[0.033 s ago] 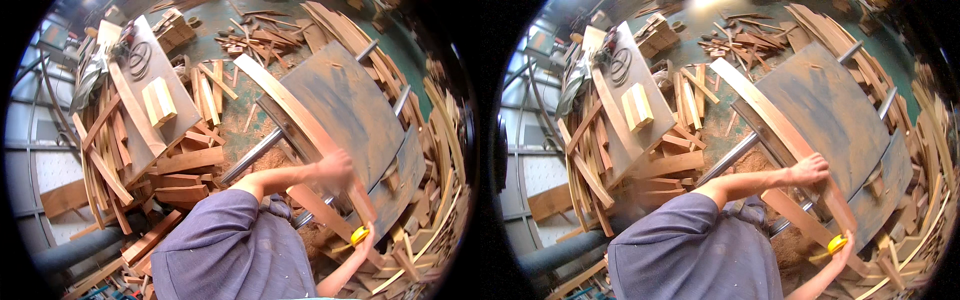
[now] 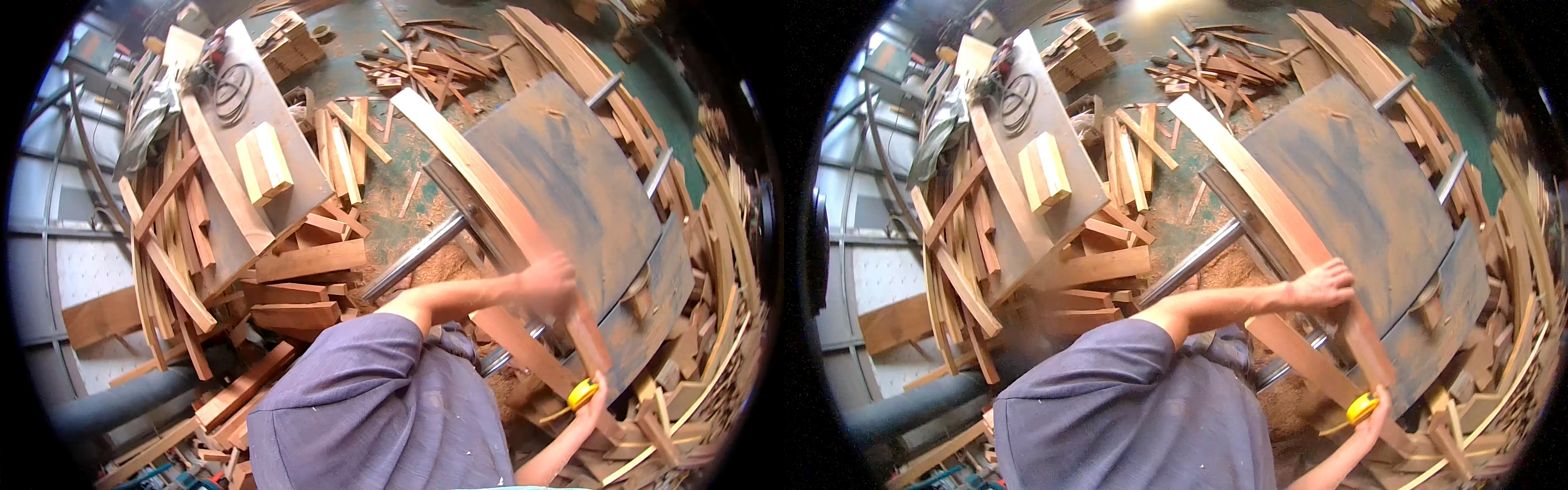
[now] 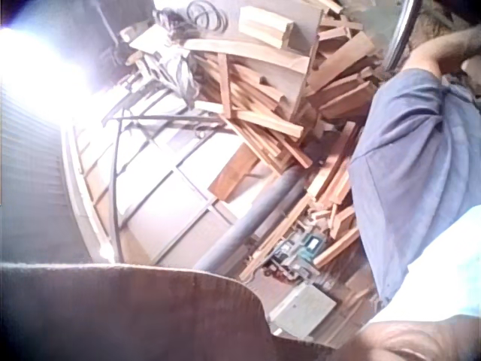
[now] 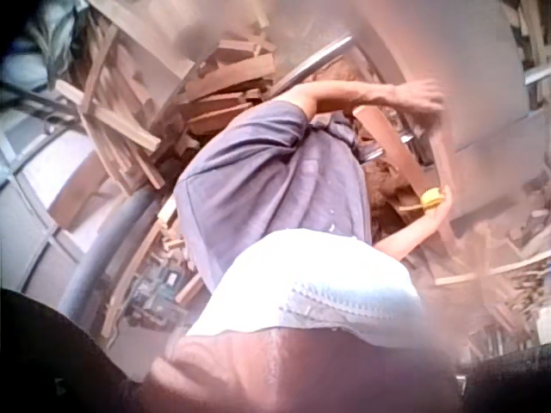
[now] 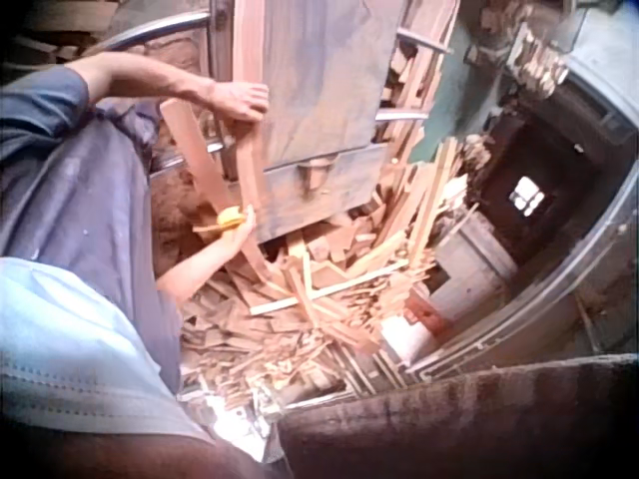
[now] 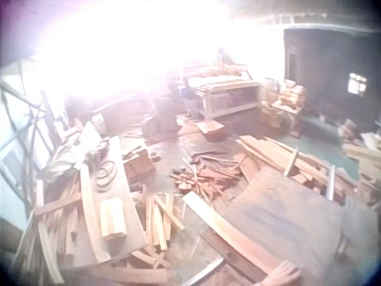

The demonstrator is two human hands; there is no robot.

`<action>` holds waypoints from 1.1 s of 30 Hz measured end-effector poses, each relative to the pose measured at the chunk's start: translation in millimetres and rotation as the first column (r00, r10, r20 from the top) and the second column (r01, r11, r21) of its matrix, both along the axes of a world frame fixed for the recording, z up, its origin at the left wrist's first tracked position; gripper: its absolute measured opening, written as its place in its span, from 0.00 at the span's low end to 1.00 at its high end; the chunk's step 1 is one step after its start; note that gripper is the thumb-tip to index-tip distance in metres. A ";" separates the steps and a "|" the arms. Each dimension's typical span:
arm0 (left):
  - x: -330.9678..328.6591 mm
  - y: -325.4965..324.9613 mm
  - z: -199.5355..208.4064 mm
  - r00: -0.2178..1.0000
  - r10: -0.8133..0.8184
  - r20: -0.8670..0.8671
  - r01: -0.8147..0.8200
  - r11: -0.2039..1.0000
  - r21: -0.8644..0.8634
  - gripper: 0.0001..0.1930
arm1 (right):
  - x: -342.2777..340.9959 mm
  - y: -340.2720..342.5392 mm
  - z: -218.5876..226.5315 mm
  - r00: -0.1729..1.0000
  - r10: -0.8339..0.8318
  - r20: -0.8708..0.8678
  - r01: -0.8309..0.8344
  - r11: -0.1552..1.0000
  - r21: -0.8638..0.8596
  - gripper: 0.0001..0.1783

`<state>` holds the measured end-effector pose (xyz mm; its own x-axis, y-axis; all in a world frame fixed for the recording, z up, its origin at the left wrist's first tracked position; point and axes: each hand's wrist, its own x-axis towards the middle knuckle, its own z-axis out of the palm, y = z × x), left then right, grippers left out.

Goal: The person measures several wooden planks with a tape measure in a workshop. They pick up planks from a pile, measure their length, and place them back down or on a table saw surface.

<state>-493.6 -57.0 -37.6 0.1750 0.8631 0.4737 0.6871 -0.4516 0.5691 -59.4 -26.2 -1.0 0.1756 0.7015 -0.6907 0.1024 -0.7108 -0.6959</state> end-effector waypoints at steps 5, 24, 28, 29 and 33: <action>-1.2 -26.7 -44.9 0.992 -0.106 -0.064 0.113 0.985 0.129 0.24 | -13.1 -71.8 36.9 0.995 0.085 -0.054 -0.094 0.977 -0.190 0.20; -90.6 -137.8 -5.2 -0.458 0.554 0.696 0.295 0.833 -0.468 0.29 | -85.5 -230.4 62.4 0.954 0.287 -0.089 -0.279 0.956 0.090 0.29; -132.9 -178.2 -15.5 -0.462 0.486 0.742 0.051 0.850 -0.525 0.28 | -149.1 -224.7 49.2 0.926 0.362 -0.105 -0.355 0.932 0.076 0.25; -149.2 -189.3 -15.2 -0.464 0.515 0.721 0.027 0.821 -0.570 0.28 | -166.9 -222.9 44.4 0.913 0.389 -0.123 -0.381 0.921 0.080 0.25; -224.6 -228.5 -20.5 -0.431 0.545 0.719 -0.230 0.704 -0.672 0.31 | -233.9 -213.4 13.5 0.814 0.548 -0.193 -0.528 0.836 0.147 0.26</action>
